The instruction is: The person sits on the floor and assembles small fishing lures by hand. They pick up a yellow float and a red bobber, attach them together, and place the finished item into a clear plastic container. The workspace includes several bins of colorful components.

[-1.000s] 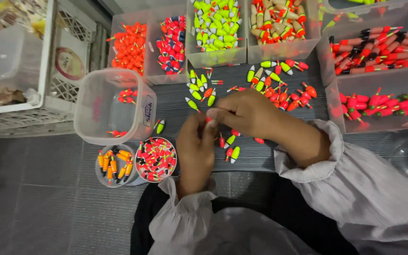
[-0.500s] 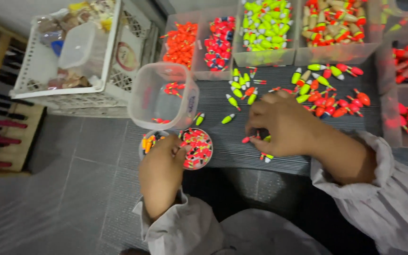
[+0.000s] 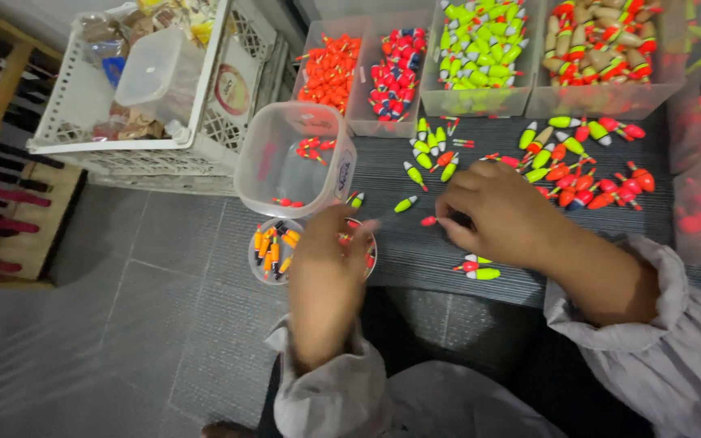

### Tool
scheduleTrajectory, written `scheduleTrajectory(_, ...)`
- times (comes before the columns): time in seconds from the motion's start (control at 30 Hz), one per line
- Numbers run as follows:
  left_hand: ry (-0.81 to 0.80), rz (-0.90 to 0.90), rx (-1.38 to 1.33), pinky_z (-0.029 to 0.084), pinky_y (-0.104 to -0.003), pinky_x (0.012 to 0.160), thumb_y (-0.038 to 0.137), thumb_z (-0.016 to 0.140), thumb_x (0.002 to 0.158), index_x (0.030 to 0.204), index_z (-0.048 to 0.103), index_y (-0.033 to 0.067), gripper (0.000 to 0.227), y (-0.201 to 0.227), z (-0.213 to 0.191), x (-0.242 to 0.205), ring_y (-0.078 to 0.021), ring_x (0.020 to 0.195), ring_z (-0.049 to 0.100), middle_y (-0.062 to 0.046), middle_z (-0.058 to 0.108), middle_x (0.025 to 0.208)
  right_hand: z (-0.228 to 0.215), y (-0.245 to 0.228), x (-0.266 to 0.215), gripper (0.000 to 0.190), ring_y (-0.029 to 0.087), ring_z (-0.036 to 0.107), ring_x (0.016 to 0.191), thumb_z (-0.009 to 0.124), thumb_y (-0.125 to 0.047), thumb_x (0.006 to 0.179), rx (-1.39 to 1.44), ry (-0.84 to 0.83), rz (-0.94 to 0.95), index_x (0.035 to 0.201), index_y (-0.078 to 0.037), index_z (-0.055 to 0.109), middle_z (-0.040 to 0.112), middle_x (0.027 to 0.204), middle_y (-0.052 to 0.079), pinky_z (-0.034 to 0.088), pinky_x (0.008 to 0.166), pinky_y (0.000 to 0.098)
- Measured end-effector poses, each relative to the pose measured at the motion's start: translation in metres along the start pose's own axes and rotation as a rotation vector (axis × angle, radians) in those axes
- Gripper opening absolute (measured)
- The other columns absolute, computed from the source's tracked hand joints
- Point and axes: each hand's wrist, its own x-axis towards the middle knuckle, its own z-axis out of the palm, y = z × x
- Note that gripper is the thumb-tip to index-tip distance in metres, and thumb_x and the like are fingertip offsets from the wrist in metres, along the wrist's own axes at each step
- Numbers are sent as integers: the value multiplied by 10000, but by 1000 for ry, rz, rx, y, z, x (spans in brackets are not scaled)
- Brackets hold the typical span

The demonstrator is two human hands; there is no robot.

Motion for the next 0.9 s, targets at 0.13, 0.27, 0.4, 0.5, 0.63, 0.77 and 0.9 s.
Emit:
scheduleTrajectory(0.13, 31, 233, -240, 553, -443, 807, 284, 526, 1039, 1224, 573, -21, 360, 25, 59, -1, -432, 954, 666, -226, 638, 988, 2, 14, -1, 140, 310, 637, 891, 670, -295, 861, 22, 80, -35, 904, -163, 652, 652, 886, 62, 498, 807, 447)
scheduleTrajectory(0.27, 165, 228, -191, 539, -433, 757, 185, 476, 1067, 1151, 573, 49, 187, 15, 104, 2, -378, 878, 642, -152, 576, 892, -2, 19, -1, 131, 326, 636, 892, 657, -264, 882, 90, 107, -67, 952, -159, 622, 635, 899, 75, 506, 786, 450)
scheduleTrajectory(0.4, 137, 63, -203, 522, -449, 683, 232, 448, 1076, 928, 582, 136, 220, 15, 106, 1, -374, 792, 649, -140, 577, 759, -8, 9, 1, 131, 357, 646, 901, 656, -251, 903, 197, 111, -66, 956, -137, 618, 644, 906, 89, 510, 800, 469)
scheduleTrajectory(0.5, 123, -12, -331, 540, -414, 724, 276, 428, 1082, 864, 570, 143, 293, 18, 99, 3, -358, 803, 674, -133, 626, 755, -15, 2, 3, 146, 367, 659, 889, 654, -238, 925, 262, 114, -32, 1017, -126, 635, 644, 884, 90, 517, 793, 469)
scheduleTrajectory(0.63, 27, -71, -356, 529, -414, 720, 357, 346, 1094, 810, 534, 154, 397, 18, 94, 2, -333, 754, 676, -105, 610, 707, -2, 10, -1, 165, 373, 662, 869, 547, -256, 993, 177, 43, -99, 985, -119, 638, 629, 845, 101, 524, 799, 470)
scheduleTrajectory(0.77, 21, -16, -312, 515, -509, 705, 340, 411, 1079, 884, 581, 115, 343, 14, 100, 2, -431, 826, 664, -179, 628, 756, -5, 5, -3, 192, 391, 667, 817, 528, -250, 1006, 243, 31, 16, 960, -107, 648, 613, 772, 114, 531, 753, 471)
scheduleTrajectory(0.9, -60, 60, -333, 520, -502, 725, 369, 345, 1083, 906, 578, 100, 397, 15, 93, 3, -442, 834, 660, -179, 624, 766, -4, 6, -5, 186, 379, 676, 785, 542, -245, 1002, 315, 42, 124, 935, -128, 670, 613, 726, 107, 539, 725, 453)
